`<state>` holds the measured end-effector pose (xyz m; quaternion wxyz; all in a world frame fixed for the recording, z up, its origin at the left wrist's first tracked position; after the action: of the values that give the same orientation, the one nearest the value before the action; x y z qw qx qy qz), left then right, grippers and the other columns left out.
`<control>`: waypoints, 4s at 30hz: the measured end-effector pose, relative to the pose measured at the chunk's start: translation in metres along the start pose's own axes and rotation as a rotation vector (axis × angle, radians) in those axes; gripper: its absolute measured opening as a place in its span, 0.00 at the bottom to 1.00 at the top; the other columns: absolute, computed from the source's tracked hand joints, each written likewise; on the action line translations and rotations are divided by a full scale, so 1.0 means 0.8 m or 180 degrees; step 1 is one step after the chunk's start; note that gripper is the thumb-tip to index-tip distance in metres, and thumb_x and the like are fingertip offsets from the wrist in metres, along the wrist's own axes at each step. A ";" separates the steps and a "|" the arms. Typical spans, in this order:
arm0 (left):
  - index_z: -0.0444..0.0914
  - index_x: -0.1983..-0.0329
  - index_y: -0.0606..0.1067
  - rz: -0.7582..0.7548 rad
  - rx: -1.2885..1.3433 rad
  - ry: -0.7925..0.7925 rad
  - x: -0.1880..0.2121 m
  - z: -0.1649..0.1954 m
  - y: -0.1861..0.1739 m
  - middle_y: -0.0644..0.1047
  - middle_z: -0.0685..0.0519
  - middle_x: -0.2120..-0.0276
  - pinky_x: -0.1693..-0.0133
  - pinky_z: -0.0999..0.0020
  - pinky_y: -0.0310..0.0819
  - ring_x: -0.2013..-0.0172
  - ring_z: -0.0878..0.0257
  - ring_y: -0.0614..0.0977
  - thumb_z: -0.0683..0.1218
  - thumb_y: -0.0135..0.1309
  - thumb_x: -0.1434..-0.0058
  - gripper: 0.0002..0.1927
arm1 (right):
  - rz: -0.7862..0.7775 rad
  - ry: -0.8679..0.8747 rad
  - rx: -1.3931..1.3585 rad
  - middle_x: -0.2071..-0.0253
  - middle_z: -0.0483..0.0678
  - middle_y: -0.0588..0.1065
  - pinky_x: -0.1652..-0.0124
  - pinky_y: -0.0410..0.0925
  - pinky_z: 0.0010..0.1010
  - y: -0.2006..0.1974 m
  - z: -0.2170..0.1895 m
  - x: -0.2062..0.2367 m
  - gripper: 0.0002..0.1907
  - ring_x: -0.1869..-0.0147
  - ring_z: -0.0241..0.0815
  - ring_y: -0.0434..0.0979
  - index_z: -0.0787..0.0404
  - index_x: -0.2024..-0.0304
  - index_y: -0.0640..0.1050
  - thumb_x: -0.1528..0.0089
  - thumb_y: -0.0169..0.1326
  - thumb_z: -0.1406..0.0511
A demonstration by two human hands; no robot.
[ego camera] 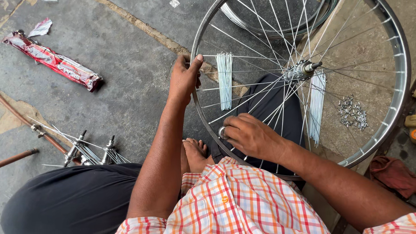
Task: The person sits on the floor and installs bicycle spokes into a wheel rim, using a spoke wrench to tighten the nipples. The person works methodically around the rim, inserting and securing each spoke to the hub.
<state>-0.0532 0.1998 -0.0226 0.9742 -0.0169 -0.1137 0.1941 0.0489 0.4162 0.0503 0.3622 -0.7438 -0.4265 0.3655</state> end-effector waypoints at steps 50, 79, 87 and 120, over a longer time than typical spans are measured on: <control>0.36 0.54 0.74 0.0410 -0.1265 0.0617 -0.003 0.008 0.001 0.80 0.44 0.65 0.60 0.53 0.77 0.63 0.54 0.84 0.61 0.57 0.36 0.24 | -0.0621 0.0604 0.1008 0.60 0.46 0.73 0.55 0.71 0.43 0.031 0.012 -0.034 0.19 0.55 0.48 0.79 0.59 0.52 0.74 0.43 0.65 0.67; 0.36 0.53 0.74 0.0359 -0.1316 0.0647 0.003 0.001 0.001 0.80 0.44 0.66 0.61 0.52 0.77 0.64 0.54 0.83 0.62 0.56 0.36 0.25 | 0.0133 -0.0080 0.0136 0.62 0.54 0.73 0.61 0.71 0.43 -0.002 -0.013 -0.019 0.20 0.61 0.51 0.77 0.62 0.59 0.72 0.50 0.65 0.66; 0.35 0.54 0.74 0.0356 -0.1482 0.0590 0.002 0.001 0.003 0.80 0.45 0.67 0.61 0.52 0.77 0.64 0.54 0.83 0.62 0.56 0.35 0.26 | -0.0556 0.0618 0.0936 0.64 0.47 0.72 0.58 0.72 0.45 0.028 0.001 -0.034 0.18 0.59 0.50 0.79 0.60 0.56 0.72 0.45 0.64 0.66; 0.36 0.53 0.74 0.0346 -0.1348 0.0711 0.006 0.004 0.010 0.80 0.45 0.67 0.62 0.52 0.78 0.65 0.55 0.84 0.62 0.55 0.35 0.25 | 0.0053 0.0142 0.0152 0.61 0.55 0.72 0.60 0.72 0.40 -0.006 -0.003 -0.012 0.22 0.59 0.48 0.77 0.66 0.55 0.71 0.47 0.65 0.65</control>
<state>-0.0528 0.2086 -0.0192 0.9436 -0.2481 -0.0423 0.2151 0.0456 0.4085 0.0575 0.3862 -0.7465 -0.4033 0.3618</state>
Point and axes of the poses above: each hand's wrist, its own x-axis away from the middle knuckle, its own y-axis out of the palm, z = x × y, the point moved 6 cm from there along -x, towards the middle knuckle
